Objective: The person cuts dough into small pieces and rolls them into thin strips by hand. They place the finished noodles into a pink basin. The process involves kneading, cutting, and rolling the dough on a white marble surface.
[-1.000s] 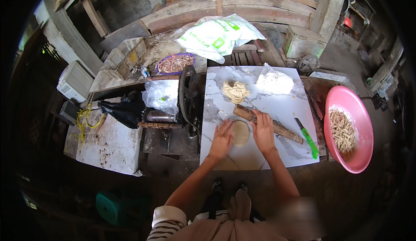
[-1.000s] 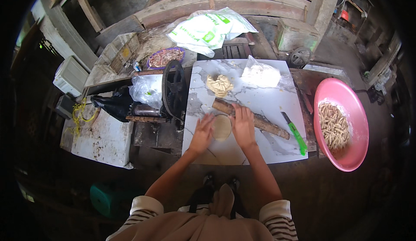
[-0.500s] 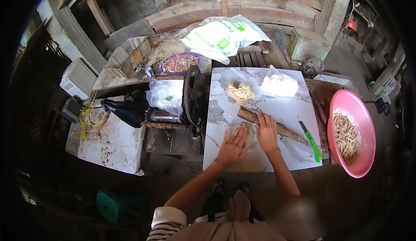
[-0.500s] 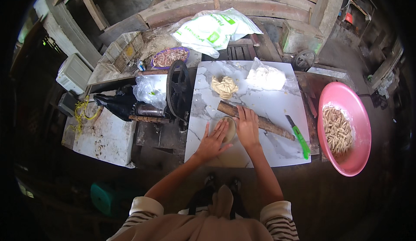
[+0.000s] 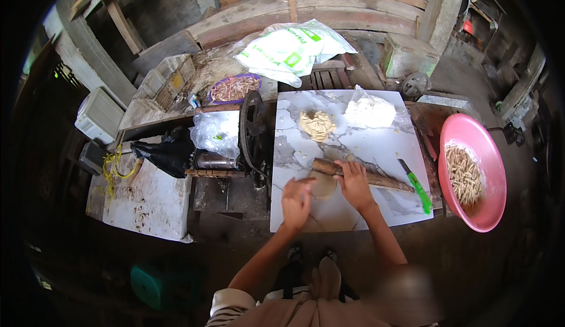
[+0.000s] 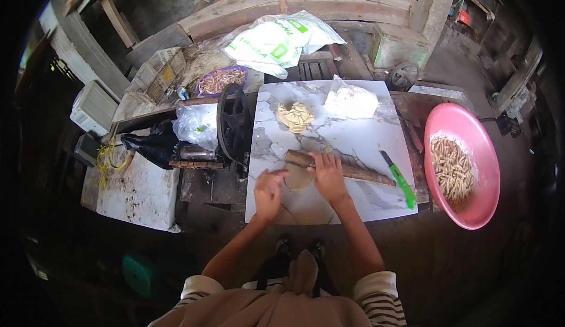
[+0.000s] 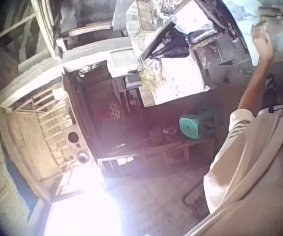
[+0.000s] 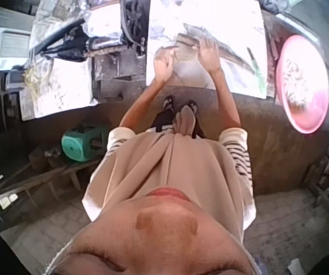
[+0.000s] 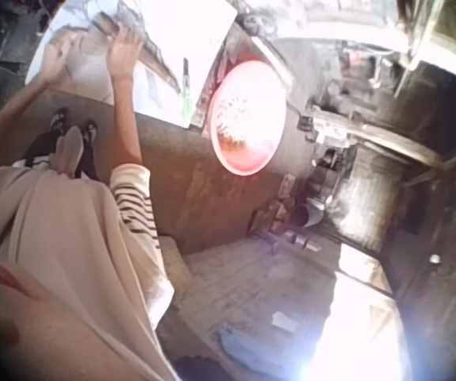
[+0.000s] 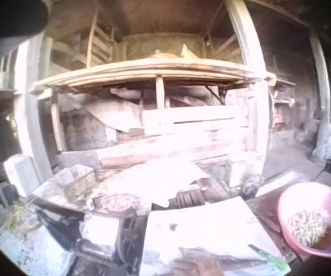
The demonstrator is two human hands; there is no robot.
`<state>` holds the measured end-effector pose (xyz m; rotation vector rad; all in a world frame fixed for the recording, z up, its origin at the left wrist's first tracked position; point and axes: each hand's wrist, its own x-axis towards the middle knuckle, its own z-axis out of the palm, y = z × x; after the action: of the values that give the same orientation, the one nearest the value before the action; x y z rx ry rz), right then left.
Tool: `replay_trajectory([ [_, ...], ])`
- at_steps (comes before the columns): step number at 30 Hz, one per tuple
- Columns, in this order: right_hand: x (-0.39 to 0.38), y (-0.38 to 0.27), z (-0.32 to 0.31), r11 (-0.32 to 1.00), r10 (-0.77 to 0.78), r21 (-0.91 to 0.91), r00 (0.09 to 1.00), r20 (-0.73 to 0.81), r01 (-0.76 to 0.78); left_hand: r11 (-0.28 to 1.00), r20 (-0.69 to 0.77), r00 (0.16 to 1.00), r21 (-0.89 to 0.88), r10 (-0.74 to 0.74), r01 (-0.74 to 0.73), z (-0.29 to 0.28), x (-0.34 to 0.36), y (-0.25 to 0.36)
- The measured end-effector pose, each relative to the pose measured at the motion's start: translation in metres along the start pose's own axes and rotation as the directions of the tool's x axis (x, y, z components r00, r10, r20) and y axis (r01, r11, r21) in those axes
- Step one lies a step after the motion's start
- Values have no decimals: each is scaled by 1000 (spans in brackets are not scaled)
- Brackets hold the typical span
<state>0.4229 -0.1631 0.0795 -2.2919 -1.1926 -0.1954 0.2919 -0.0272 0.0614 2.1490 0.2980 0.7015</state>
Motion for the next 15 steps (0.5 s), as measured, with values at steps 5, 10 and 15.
replay_trajectory([
  [5,-12,-13,13,992,-124,-40,992,-19,124,991,-159,987,131,-17,38,18,27,-11],
  [10,15,-7,44,961,73,-244,972,-222,-127,969,-118,986,205,-118,141,55,61,-36],
  [15,58,11,50,913,90,-362,959,-269,-188,920,-142,985,363,-102,148,68,105,-48],
])
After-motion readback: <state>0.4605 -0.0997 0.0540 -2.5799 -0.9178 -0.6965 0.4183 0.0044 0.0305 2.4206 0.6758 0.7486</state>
